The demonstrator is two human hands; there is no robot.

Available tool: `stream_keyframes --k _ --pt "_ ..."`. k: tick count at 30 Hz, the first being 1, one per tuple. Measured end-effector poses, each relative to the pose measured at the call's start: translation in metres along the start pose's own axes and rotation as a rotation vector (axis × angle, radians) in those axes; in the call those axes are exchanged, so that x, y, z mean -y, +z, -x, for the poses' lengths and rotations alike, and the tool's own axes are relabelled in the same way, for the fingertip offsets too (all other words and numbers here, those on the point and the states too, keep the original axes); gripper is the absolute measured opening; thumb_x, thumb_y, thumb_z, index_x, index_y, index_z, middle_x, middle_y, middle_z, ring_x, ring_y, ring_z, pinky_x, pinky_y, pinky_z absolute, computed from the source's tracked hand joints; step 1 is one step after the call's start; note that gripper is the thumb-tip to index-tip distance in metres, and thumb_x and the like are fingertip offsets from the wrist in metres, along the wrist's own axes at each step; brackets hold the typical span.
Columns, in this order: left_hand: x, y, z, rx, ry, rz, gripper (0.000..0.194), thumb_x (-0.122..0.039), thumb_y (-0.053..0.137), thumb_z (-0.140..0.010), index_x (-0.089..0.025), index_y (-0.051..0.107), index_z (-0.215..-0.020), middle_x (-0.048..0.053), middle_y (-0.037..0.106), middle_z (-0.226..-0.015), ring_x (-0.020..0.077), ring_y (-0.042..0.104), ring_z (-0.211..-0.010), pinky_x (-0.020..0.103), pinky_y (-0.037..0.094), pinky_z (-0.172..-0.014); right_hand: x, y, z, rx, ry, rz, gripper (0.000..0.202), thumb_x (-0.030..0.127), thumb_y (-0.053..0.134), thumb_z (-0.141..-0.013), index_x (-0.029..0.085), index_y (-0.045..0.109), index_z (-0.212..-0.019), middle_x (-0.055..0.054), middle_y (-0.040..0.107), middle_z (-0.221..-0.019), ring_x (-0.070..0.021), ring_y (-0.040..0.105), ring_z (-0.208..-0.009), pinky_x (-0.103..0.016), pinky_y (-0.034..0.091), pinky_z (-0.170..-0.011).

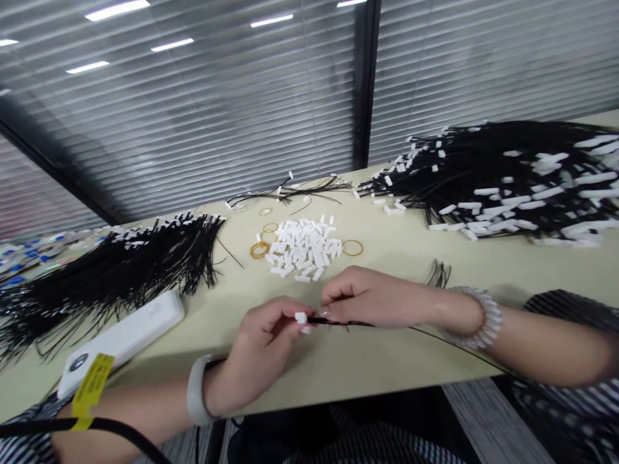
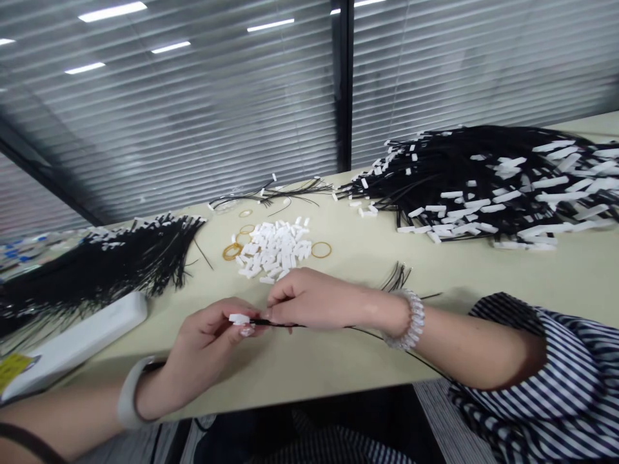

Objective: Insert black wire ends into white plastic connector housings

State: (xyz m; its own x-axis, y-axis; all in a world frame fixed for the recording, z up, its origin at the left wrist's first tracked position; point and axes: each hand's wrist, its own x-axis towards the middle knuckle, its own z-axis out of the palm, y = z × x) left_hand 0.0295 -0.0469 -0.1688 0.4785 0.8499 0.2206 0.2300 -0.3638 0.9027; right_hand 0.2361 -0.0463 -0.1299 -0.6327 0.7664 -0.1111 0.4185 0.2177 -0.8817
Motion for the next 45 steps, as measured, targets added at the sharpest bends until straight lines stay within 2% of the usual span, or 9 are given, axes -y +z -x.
stream_keyframes --k 8,15,21,27,32,35,40,42,45 --pt "-0.002 0.002 -0.002 0.029 -0.083 0.03 0.006 -0.02 0.058 -0.077 -0.016 0.059 -0.072 0.002 0.062 -0.069 0.0127 0.057 -0.066 0.024 0.045 -0.062 0.001 0.006 0.001 -0.073 0.09 0.054 0.025 0.03 0.039 -0.086 0.017 0.049 -0.067 0.003 0.052 -0.057 -0.0066 0.043 -0.048 -0.019 0.029 -0.043" --pt "-0.006 0.005 -0.011 0.024 -0.282 0.25 0.011 -0.022 0.057 -0.077 -0.015 0.053 -0.069 -0.002 0.058 -0.063 0.0106 0.059 -0.06 0.023 0.047 -0.058 -0.004 -0.001 0.0 -0.312 -0.268 0.971 0.018 0.02 0.043 -0.087 0.016 0.052 -0.072 -0.005 0.056 -0.078 -0.0138 0.048 -0.072 -0.027 0.035 -0.063" --pt "-0.007 0.005 -0.015 0.01 -0.371 0.396 0.018 -0.029 0.061 -0.075 -0.014 0.052 -0.071 0.0 0.061 -0.07 0.0117 0.063 -0.062 0.024 0.048 -0.058 -0.006 -0.023 0.009 -0.688 -0.112 1.361 0.023 0.025 0.042 -0.087 0.017 0.057 -0.071 -0.004 0.053 -0.057 -0.014 0.044 -0.054 -0.029 0.025 -0.052" --pt "-0.002 0.004 -0.015 -0.015 -0.4 0.488 0.02 -0.031 0.063 -0.074 -0.014 0.052 -0.072 0.0 0.063 -0.072 0.0115 0.063 -0.062 0.024 0.048 -0.058 -0.009 -0.055 0.019 -1.168 -0.131 0.766 0.014 0.024 0.051 -0.082 0.019 0.064 -0.085 -0.002 0.062 -0.063 -0.0132 0.054 -0.054 -0.029 0.04 -0.055" --pt "-0.005 0.004 -0.015 -0.015 -0.403 0.526 0.02 -0.03 0.064 -0.075 -0.014 0.052 -0.072 -0.001 0.062 -0.07 0.0103 0.062 -0.059 0.023 0.047 -0.055 -0.008 -0.056 0.012 -1.171 -0.395 -0.196 0.027 0.018 0.062 -0.073 0.022 0.062 -0.1 -0.004 0.064 -0.104 -0.0176 0.06 -0.097 -0.035 0.048 -0.085" --pt "-0.005 0.004 -0.015 0.0 -0.418 0.533 0.021 -0.029 0.064 -0.075 -0.014 0.051 -0.071 -0.001 0.062 -0.068 0.0092 0.061 -0.056 0.022 0.047 -0.054 -0.002 -0.048 0.009 -1.124 -0.454 -0.468 0.024 0.019 0.061 -0.076 0.023 0.06 -0.1 -0.002 0.058 -0.111 -0.0148 0.055 -0.105 -0.035 0.046 -0.092" --pt "-0.004 0.003 -0.015 0.009 -0.405 0.529 0.021 -0.03 0.064 -0.076 -0.013 0.052 -0.072 0.0 0.062 -0.069 0.0089 0.06 -0.056 0.023 0.046 -0.054 0.006 -0.041 0.011 -1.101 -0.446 -0.61 0.005 0.02 0.057 -0.079 0.022 0.056 -0.084 0.003 0.058 -0.083 -0.0047 0.054 -0.064 -0.02 0.048 -0.062" --pt "-0.002 0.003 -0.015 0.019 -0.393 0.532 0.021 -0.031 0.064 -0.076 -0.013 0.052 -0.072 0.0 0.062 -0.069 0.0086 0.059 -0.056 0.023 0.046 -0.055 0.005 -0.037 0.011 -1.045 -0.386 -0.479 0.021 0.019 0.058 -0.077 0.026 0.054 -0.096 0.005 0.057 -0.071 -0.0055 0.049 -0.053 -0.019 0.041 -0.047" --pt "-0.001 0.002 -0.014 0.033 -0.372 0.545 0.021 -0.031 0.064 -0.076 -0.014 0.052 -0.072 -0.001 0.061 -0.07 0.0087 0.06 -0.057 0.023 0.046 -0.056 0.003 -0.023 0.009 -0.81 -0.251 -0.113 0.021 0.022 0.059 -0.076 0.023 0.059 -0.097 0.002 0.061 -0.069 -0.0096 0.054 -0.058 -0.021 0.041 -0.049"
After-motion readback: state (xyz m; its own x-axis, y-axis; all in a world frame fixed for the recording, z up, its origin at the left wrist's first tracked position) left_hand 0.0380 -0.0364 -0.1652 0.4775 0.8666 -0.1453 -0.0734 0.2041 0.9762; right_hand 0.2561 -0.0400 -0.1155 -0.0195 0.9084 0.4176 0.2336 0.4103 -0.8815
